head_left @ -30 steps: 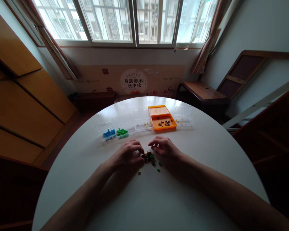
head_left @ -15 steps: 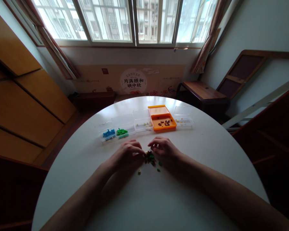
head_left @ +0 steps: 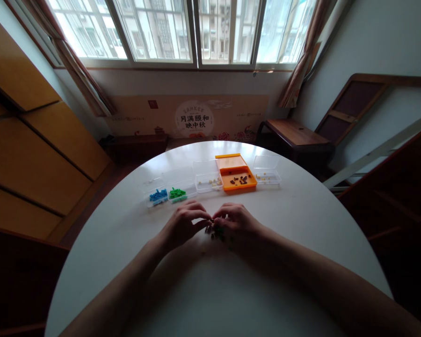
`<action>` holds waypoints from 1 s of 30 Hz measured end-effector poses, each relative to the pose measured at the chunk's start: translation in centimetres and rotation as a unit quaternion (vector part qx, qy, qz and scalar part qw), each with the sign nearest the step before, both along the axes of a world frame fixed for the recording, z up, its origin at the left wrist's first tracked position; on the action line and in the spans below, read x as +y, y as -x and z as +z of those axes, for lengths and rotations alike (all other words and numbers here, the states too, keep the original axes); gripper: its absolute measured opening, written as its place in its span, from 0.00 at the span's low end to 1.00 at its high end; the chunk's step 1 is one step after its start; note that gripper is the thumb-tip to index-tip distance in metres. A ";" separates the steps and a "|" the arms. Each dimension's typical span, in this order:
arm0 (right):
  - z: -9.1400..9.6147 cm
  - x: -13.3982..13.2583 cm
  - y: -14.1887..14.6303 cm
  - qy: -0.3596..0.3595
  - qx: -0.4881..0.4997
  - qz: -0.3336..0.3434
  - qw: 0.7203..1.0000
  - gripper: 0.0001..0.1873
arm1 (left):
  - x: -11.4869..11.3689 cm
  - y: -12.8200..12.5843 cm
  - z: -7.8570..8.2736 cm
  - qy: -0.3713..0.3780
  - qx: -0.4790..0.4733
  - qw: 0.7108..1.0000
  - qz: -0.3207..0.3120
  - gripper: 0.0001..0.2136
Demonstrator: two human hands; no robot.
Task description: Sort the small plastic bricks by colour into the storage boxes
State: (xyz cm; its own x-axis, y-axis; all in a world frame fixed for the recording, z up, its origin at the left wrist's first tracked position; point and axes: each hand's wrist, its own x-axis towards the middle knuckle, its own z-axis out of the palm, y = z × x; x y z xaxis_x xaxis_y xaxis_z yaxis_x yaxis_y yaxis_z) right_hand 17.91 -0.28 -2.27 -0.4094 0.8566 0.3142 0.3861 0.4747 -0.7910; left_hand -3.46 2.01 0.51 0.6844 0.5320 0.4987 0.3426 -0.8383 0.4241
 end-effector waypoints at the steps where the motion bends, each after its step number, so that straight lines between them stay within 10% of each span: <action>1: 0.1 -0.1 0.1 0.000 -0.002 0.003 1.000 0.07 | -0.1 -0.1 0.0 -0.005 -0.003 1.000 0.002 0.05; 11: 0.0 0.8 -0.5 0.002 0.012 -0.048 0.999 0.06 | 0.1 0.1 0.1 0.008 0.023 0.999 0.032 0.05; 20: -1.4 5.9 -5.8 0.034 0.174 -0.390 0.904 0.18 | 0.7 1.5 -0.1 0.076 0.106 0.991 0.000 0.09; 30: -1.5 6.0 -6.4 0.071 0.230 -0.376 0.895 0.20 | 0.2 1.0 0.5 0.089 0.123 0.988 0.013 0.04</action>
